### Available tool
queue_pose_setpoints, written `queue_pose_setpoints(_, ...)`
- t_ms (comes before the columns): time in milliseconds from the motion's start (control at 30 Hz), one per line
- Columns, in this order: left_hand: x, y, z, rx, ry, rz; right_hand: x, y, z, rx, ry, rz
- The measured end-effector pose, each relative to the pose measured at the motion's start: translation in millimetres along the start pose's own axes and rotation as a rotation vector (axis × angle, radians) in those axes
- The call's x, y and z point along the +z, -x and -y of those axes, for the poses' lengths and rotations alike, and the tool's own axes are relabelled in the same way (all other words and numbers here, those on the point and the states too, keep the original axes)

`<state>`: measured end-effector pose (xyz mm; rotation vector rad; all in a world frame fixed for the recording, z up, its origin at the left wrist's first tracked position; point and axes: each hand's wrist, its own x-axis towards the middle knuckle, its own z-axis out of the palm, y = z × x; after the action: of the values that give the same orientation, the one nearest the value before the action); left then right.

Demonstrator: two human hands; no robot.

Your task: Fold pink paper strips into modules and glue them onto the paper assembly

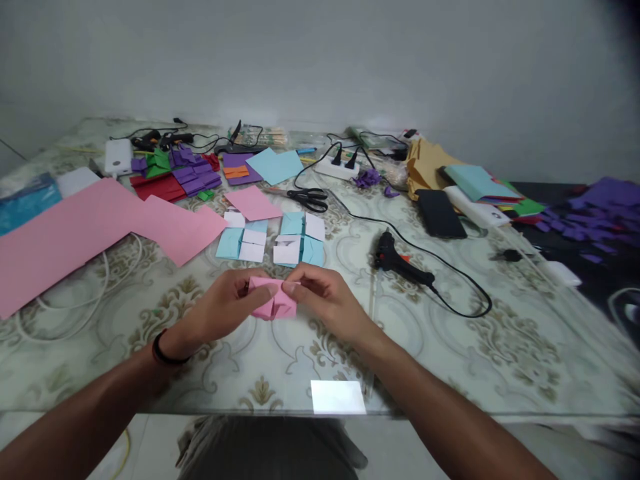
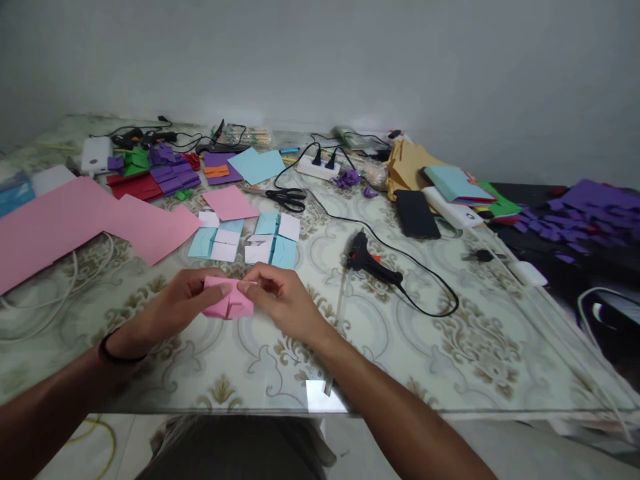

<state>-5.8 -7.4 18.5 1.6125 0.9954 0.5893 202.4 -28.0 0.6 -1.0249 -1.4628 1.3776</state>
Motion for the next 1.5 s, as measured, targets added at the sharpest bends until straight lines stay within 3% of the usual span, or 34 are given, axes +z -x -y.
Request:
queue_pose_setpoints(133, 2.0, -2.1, -2.7, -0.067, 0.224, 0.084, -1.0, -2.4, 0.1, 0.001, -0.045, -0.160)
queue_pose_setpoints(233, 3.3, -3.6, -2.1, -0.037, 0.298, 0.072, -3.0, -3.9, 0.0, 0.020, -0.068, -0.234)
queue_pose_setpoints(500, -2.5, -9.8, 13.0, 0.026, 0.465, -0.161, -5.8, -4.2, -0.1, 0.119, -0.061, -0.142)
queue_pose_setpoints(600, -2.8, -8.4, 11.1, 0.075, 0.388, -0.220, -5.3, -5.3, -3.0, 0.135, -0.119, -0.135)
queue_pose_setpoints(733, -3.2, -2.8, 6.1, 0.112, 0.067, -0.323, -5.9, -7.1, -8.0, 0.140, -0.232, -0.149)
queue_pose_setpoints(1067, 0.0, 1.3, 3.1, 0.164, -0.207, -0.286, -2.6, -8.8, -8.1, 0.203, -0.321, -0.210)
queue_pose_setpoints(1267, 8.9, -0.5, 11.9, 0.276, -0.019, -0.374, 4.1, -7.2, -10.9, 0.218, -0.290, -0.211)
queue_pose_setpoints(1500, 7.6, 1.1, 10.7, 0.229, -0.013, -0.358, 7.5, -4.4, -13.7, 0.179, -0.281, -0.144)
